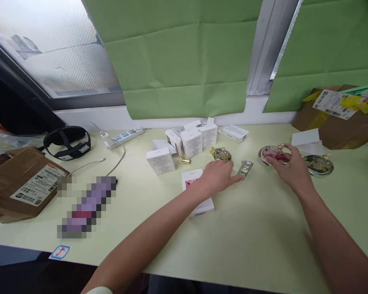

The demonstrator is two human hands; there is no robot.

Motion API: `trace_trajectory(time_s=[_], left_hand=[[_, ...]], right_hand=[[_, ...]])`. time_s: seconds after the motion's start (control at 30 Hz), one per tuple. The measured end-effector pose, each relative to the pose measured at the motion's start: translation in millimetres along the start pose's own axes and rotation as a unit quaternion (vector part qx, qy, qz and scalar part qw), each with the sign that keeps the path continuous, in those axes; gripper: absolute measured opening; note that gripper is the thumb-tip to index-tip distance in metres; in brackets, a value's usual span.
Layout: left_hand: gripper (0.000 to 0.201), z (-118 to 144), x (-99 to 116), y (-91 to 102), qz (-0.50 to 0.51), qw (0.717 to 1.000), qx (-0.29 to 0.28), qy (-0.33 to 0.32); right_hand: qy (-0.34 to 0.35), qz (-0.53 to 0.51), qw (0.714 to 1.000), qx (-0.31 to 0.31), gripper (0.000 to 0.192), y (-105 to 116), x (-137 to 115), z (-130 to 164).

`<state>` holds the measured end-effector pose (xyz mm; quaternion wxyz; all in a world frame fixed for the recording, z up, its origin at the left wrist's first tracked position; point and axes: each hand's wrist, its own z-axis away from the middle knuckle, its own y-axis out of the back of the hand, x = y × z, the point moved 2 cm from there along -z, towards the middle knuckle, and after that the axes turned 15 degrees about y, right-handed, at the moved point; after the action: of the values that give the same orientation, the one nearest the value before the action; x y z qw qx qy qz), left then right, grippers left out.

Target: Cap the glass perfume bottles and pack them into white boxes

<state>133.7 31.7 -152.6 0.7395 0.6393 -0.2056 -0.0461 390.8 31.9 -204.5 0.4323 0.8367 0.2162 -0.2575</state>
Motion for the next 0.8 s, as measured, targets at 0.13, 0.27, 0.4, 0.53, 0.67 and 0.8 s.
trace_trajectory(time_s=[0.13, 0.27, 0.4, 0.53, 0.67, 0.8], left_hand=[[0.044, -14, 18, -3.7, -0.029, 1.0, 0.009, -0.005], [0.034, -22, 27, -4.3, -0.032, 0.999, 0.018, -0.024], [0.035, -31, 33, -5.9, -0.03, 0.999, 0.029, -0.032], [0.034, -38, 39, -8.3, -0.024, 0.999, 0.035, -0.028], [0.035, -34, 34, 1.7, -0.01, 0.999, 0.037, -0.026], [0.035, -20, 0, 33.0, 0.008, 0.999, 0.036, -0.016]], right_hand=[[0.0, -0.068, 0.993, 0.099, 0.086, 9, -19, 1], [0.051, -0.142, 0.975, 0.161, 0.082, 10, -33, 1], [0.107, -0.203, 0.953, 0.199, 0.073, 9, -46, 2], [0.15, -0.251, 0.93, 0.223, 0.07, 10, -57, 6], [0.161, -0.273, 0.923, 0.218, 0.069, 10, -64, 10], [0.178, -0.291, 0.918, 0.201, 0.068, 9, -75, 16]])
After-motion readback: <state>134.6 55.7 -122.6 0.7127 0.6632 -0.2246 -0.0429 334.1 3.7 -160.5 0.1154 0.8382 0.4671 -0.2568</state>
